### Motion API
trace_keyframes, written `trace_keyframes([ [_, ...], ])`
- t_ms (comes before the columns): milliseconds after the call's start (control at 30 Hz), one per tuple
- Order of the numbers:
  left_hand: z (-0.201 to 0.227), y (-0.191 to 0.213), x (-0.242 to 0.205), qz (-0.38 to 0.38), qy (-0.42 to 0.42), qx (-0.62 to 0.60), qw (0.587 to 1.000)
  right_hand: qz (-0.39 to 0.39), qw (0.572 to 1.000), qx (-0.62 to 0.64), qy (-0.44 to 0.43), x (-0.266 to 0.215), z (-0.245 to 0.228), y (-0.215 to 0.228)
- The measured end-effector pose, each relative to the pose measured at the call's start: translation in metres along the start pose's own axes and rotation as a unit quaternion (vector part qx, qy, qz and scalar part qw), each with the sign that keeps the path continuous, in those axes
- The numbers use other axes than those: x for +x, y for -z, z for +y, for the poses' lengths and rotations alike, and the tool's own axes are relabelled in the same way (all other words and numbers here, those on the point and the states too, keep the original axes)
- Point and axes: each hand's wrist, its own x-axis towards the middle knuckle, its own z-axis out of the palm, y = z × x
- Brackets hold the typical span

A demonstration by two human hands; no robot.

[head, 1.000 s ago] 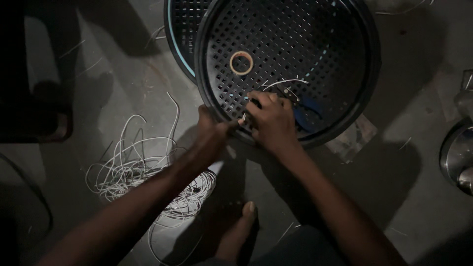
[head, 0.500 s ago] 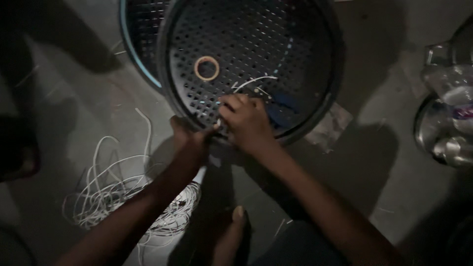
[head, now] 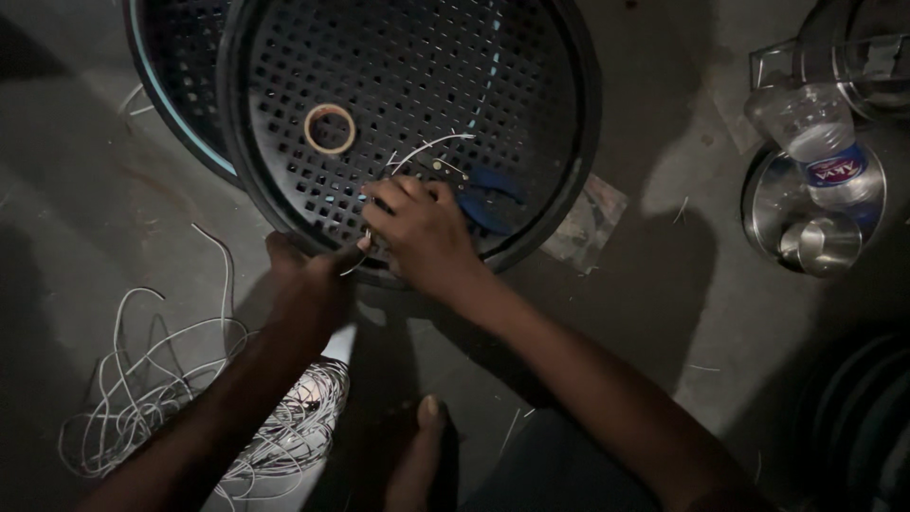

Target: The person strips the insulation from a white wire using pliers, then twists the exposed strands together. They repeat this process on another section of the wire.

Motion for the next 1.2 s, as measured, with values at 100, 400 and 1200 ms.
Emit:
trace_keyframes([
  [100, 0.011, 0.013, 0.005, 0.080, -0.063, 0.008, 0.995, -0.005, 1.000, 0.001, -0.005, 0.001, 0.000, -0.001],
  [400, 0.026, 0.022, 0.015, 0.107, 0.180, -0.621, 0.755, 0.010, 1.000, -0.025, -0.004, 0.001, -0.001, 0.001],
  [1200, -0.013, 0.066, 0.042, 0.154, 0.355, -0.585, 0.713, 0.077, 0.847, 0.174, -0.497, -0.140, 0.119, 0.089],
])
